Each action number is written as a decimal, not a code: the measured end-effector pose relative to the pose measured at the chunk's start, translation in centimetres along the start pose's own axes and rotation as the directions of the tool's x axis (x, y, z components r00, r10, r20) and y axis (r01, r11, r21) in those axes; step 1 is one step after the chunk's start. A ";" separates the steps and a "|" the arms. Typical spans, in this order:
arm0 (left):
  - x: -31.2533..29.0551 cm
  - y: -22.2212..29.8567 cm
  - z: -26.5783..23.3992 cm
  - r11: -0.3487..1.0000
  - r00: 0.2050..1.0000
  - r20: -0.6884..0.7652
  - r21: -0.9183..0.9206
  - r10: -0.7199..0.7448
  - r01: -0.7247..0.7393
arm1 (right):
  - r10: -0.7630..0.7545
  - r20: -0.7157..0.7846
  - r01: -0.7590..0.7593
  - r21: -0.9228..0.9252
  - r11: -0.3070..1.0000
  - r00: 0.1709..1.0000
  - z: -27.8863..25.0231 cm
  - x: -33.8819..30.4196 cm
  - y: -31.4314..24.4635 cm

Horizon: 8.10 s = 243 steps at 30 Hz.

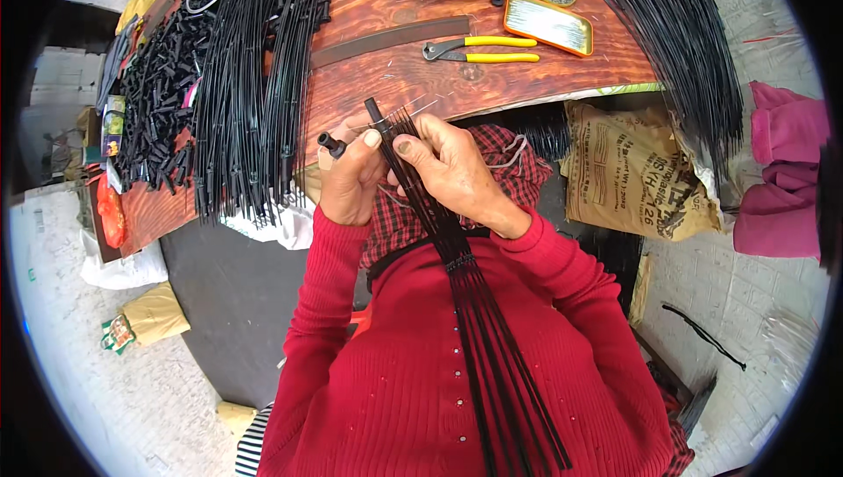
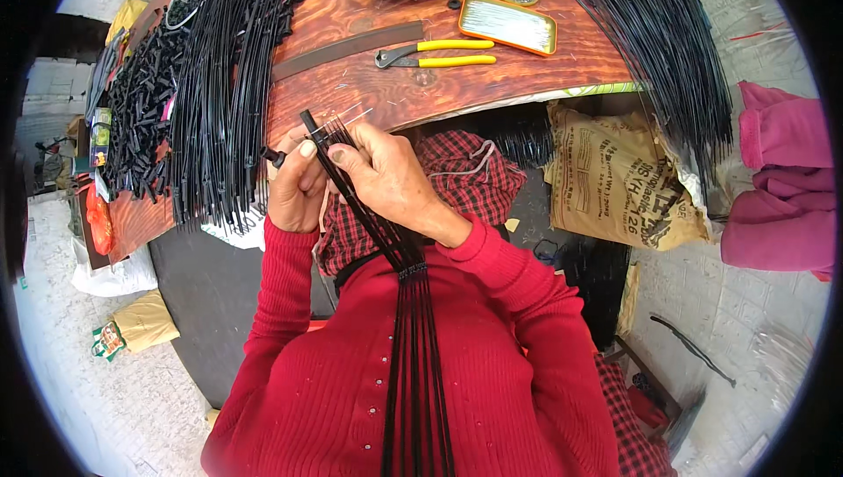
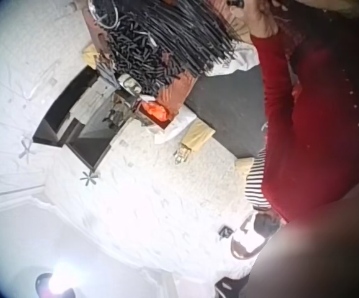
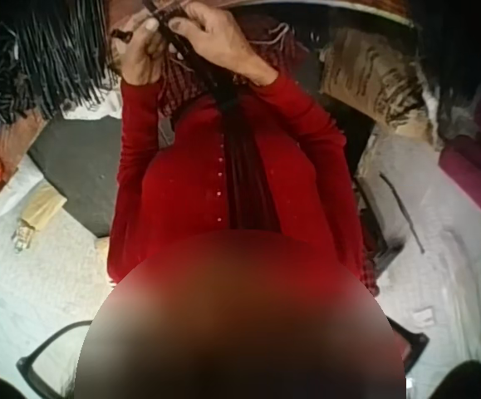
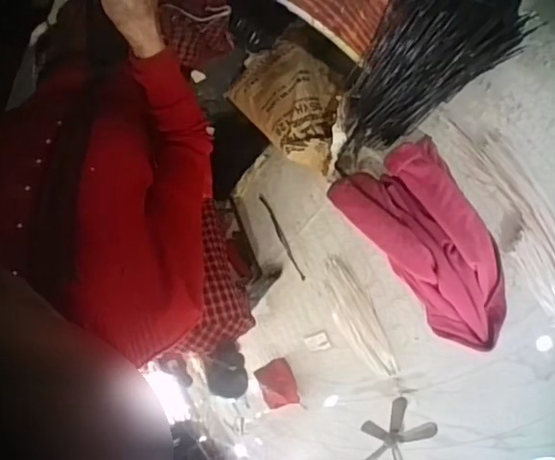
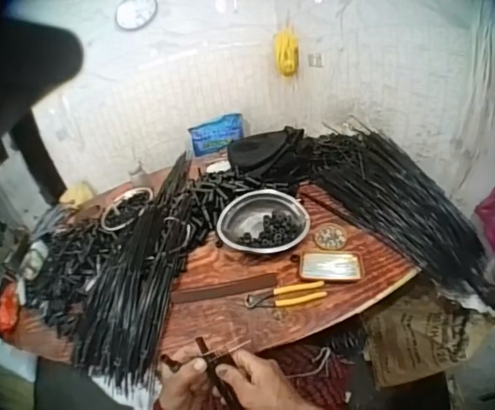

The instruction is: Assembling and trimming black wire bundles at a workbench.

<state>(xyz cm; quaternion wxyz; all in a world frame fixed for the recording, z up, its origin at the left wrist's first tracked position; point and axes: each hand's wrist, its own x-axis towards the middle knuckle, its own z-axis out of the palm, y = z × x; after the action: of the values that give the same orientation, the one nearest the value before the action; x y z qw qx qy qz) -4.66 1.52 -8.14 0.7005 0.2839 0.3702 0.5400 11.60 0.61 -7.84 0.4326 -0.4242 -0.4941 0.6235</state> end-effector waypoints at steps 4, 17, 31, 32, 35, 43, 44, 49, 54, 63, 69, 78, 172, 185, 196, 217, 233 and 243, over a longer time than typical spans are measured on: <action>0.1 0.1 -0.1 0.999 0.999 0.019 0.023 -0.028 0.028 | 0.075 0.087 -0.094 0.226 0.970 0.993 -0.1 0.4 0.0; 0.7 0.6 -0.1 0.991 0.998 0.017 0.123 -0.059 0.057 | 0.063 0.127 -0.095 0.273 0.957 0.990 -0.7 0.3 0.0; 0.0 1.7 1.7 0.996 0.995 0.048 0.036 -0.083 0.082 | 0.043 0.196 -0.134 0.478 0.868 0.980 0.0 0.6 -0.8; -0.1 1.7 1.9 0.996 0.997 0.024 0.058 -0.077 0.075 | 0.045 0.203 -0.138 0.473 0.870 0.978 0.0 0.6 -0.9; 0.1 1.7 1.0 0.995 0.992 0.098 0.064 -0.079 0.073 | 0.010 0.203 -0.104 0.458 0.883 0.979 0.1 0.7 -1.1; 0.0 3.4 -2.4 0.995 0.984 0.159 -0.030 -0.085 0.091 | 0.115 0.135 -0.162 0.427 0.890 0.984 -0.2 0.6 -0.4; 0.5 3.8 -3.1 0.986 0.978 0.187 -0.123 -0.087 0.111 | 0.111 0.127 -0.155 0.421 0.894 0.986 -0.1 0.6 -0.2; 2.9 4.9 -3.5 0.963 0.972 0.226 -0.241 -0.062 0.117 | 0.121 0.163 -0.179 0.416 0.891 0.979 0.6 0.5 -0.8; 3.5 5.0 -1.9 0.958 0.937 0.350 -0.270 0.010 0.091 | 0.084 0.200 -0.156 0.381 0.911 0.976 1.2 0.7 -0.8; 3.3 5.0 -1.0 0.986 0.937 0.345 -0.130 -0.051 0.102 | 0.091 0.246 -0.186 0.395 0.900 0.965 1.4 1.0 -1.0; 3.3 4.2 -1.6 0.998 0.954 0.297 -0.038 -0.039 0.053 | 0.117 0.216 -0.197 0.395 0.897 0.969 1.1 1.0 -1.0; 2.9 4.6 -1.6 0.993 0.991 0.133 0.113 0.017 -0.032 | 0.130 0.193 -0.198 0.391 0.899 0.973 1.3 1.1 -0.5; 1.7 2.8 -2.1 0.995 0.981 0.182 -0.095 0.060 -0.043 | 0.093 0.305 -0.218 0.407 0.887 0.948 1.0 0.8 -1.3; 1.5 3.1 -1.3 0.997 0.984 0.168 0.022 0.063 -0.068 | 0.097 0.215 -0.188 0.457 0.870 0.972 0.8 1.0 -0.7; 2.5 1.5 -2.8 0.996 0.967 0.246 0.041 0.069 -0.082 | 0.155 0.187 -0.226 0.465 0.856 0.970 0.5 0.9 -0.5; -0.1 1.4 3.7 0.356 0.807 0.407 0.745 0.428 -0.564 | -0.242 -0.300 0.333 0.303 0.893 0.923 0.0 9.5 -0.9; 5.2 5.3 1.9 0.944 0.961 0.053 0.178 0.272 -0.277 | -0.156 0.087 0.098 0.467 0.879 0.984 -2.3 6.4 -2.9; 4.6 5.2 1.3 0.861 0.904 0.150 0.274 0.401 -0.428 | -0.120 0.147 0.060 0.362 0.930 0.982 -2.1 5.6 -3.8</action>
<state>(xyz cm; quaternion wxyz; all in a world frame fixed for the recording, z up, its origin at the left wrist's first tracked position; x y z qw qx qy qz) -5.78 7.32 -4.28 0.5321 0.4832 0.3471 0.6024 12.58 7.03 -4.96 0.4877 -0.2623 -0.4265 0.7152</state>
